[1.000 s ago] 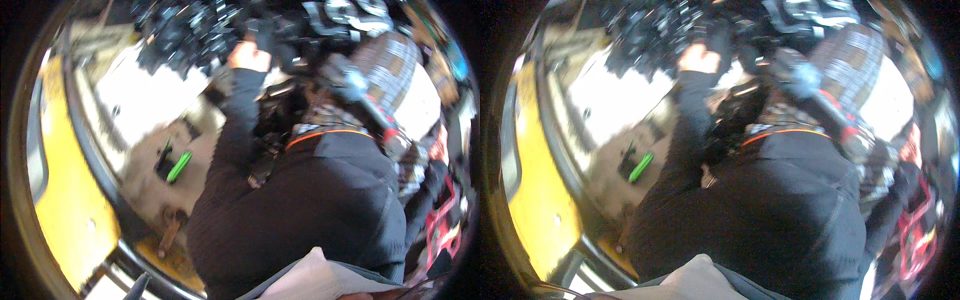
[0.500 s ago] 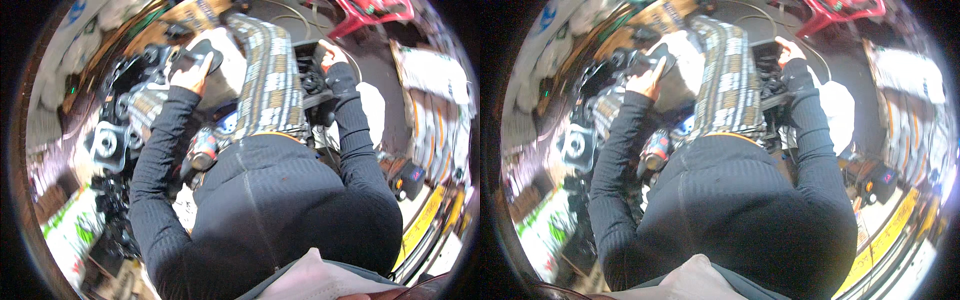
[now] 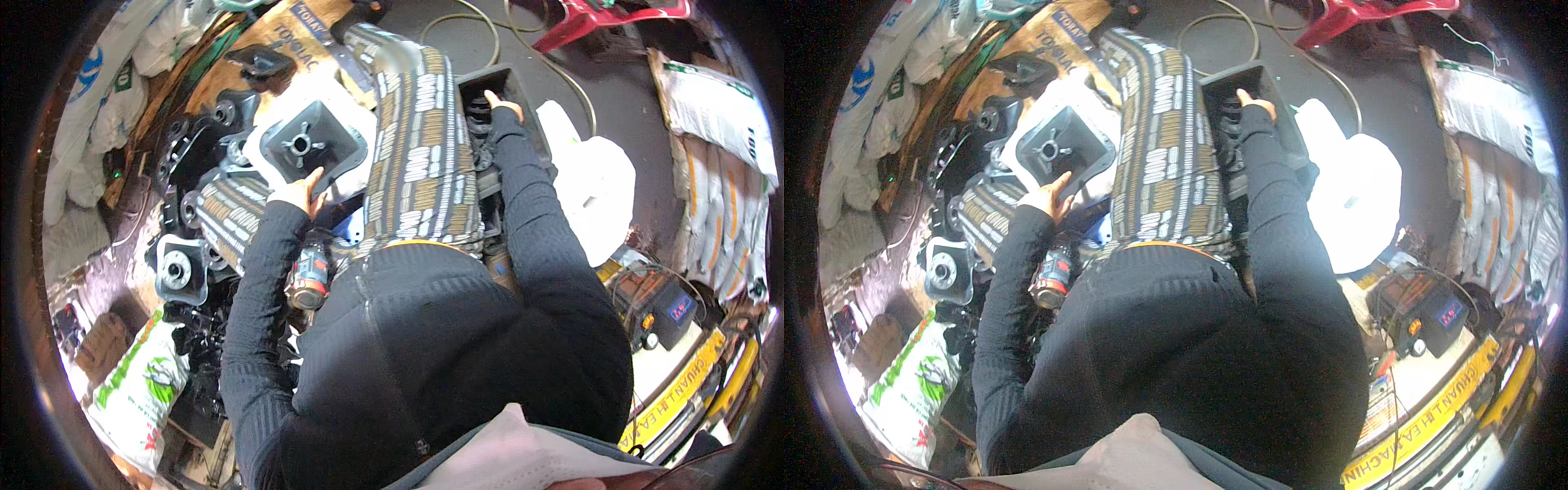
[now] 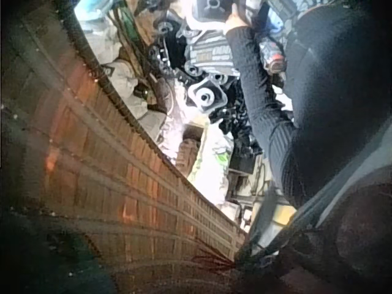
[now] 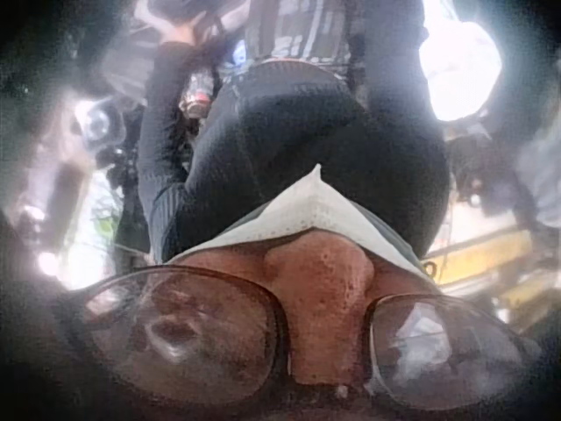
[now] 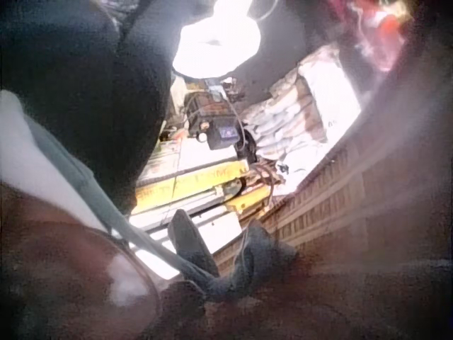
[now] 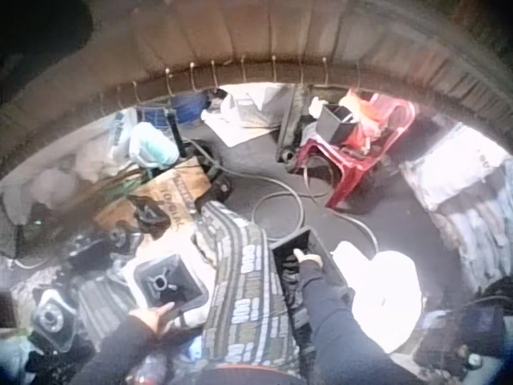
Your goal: The person uses a cordless drill to make holes in black plastic parts placed on a workbench. They repeatedly position the drill, press the trigger, and reposition the parts to drill additional holes.
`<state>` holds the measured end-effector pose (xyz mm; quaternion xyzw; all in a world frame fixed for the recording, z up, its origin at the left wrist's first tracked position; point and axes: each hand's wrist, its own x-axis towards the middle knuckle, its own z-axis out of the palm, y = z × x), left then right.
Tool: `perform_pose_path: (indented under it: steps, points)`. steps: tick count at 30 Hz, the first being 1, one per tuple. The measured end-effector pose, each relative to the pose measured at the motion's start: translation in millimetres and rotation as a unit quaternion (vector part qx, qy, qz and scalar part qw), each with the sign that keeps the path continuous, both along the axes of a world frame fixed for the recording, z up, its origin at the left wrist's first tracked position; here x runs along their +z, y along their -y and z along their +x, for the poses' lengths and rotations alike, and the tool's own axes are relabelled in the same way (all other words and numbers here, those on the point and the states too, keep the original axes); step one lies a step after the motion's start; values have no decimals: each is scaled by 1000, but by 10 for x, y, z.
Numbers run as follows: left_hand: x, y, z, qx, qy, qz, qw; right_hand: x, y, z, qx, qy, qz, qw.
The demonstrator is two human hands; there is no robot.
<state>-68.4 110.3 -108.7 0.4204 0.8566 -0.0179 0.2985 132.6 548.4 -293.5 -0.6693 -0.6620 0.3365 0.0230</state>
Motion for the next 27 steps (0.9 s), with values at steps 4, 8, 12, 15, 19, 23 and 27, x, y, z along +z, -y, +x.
perform_pose_path:
  steps: [4,8,12,15,19,23,27]
  points:
    - [269,257,-27,73,10,72,995,-307,-202,291,47,40,-20,998]
    - [312,657,-19,173,42,116,977,569,136,381,159,43,-31,986]
    - [93,489,-382,129,5,213,968,658,-297,752,79,-435,5,897]
    - [-338,336,-722,47,-108,325,938,2160,833,-423,150,-411,-194,878]
    - [-604,-136,-691,83,64,272,957,1768,1609,-1175,389,-407,-150,813]
    - [-271,126,-514,199,160,284,924,1299,2030,-1388,402,-248,-286,834]
    - [-237,657,-651,422,460,371,688,1052,2177,-1480,442,-232,-298,814]
